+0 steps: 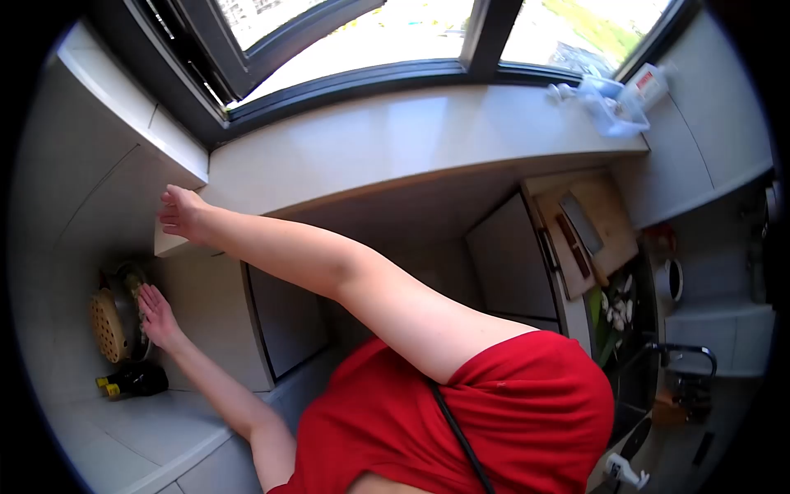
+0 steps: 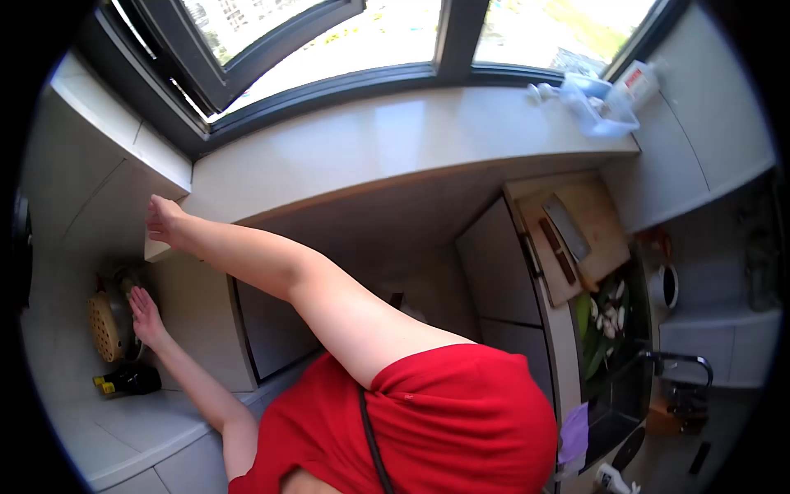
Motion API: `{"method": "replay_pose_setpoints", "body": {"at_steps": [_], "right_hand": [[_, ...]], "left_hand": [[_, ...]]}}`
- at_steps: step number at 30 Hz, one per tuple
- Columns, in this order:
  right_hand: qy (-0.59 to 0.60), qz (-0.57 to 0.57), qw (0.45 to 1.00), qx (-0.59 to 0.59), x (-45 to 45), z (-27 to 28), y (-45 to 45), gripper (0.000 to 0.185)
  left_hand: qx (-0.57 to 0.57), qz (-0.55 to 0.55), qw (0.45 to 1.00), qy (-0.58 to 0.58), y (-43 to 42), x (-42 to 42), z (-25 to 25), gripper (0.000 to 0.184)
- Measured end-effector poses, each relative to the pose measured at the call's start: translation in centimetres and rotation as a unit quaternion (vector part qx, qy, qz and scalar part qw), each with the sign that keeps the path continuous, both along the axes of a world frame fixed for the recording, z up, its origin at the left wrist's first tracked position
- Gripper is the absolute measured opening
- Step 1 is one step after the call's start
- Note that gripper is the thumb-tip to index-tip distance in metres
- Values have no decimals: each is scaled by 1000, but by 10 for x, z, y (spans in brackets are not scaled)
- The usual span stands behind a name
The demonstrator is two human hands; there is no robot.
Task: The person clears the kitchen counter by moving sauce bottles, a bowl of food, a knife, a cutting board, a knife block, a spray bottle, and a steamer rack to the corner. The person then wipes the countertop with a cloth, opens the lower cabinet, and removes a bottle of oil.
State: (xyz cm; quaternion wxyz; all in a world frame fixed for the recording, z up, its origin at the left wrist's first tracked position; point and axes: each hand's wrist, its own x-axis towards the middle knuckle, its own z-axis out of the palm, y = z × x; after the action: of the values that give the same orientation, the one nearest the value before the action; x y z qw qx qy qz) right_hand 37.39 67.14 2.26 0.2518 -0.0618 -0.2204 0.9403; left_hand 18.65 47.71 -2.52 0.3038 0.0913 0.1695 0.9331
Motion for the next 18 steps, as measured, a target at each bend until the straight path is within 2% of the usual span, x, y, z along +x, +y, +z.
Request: {"method": "replay_pose_setpoints", "body": {"at_steps": [2,9,18], "right_hand": [[1,-42,999,-21,35,-2,1,53],[44,-172,983,-46,183,-8,-18,57],[68,-334,937,-71,389,-13,-67,55]], "left_hand": [[1,-48,999,14,12,17,-4,65],[-11,-183,982,-43,50,117,-2,65],[-76,-349,934,-28,92,341,30,64]]}}
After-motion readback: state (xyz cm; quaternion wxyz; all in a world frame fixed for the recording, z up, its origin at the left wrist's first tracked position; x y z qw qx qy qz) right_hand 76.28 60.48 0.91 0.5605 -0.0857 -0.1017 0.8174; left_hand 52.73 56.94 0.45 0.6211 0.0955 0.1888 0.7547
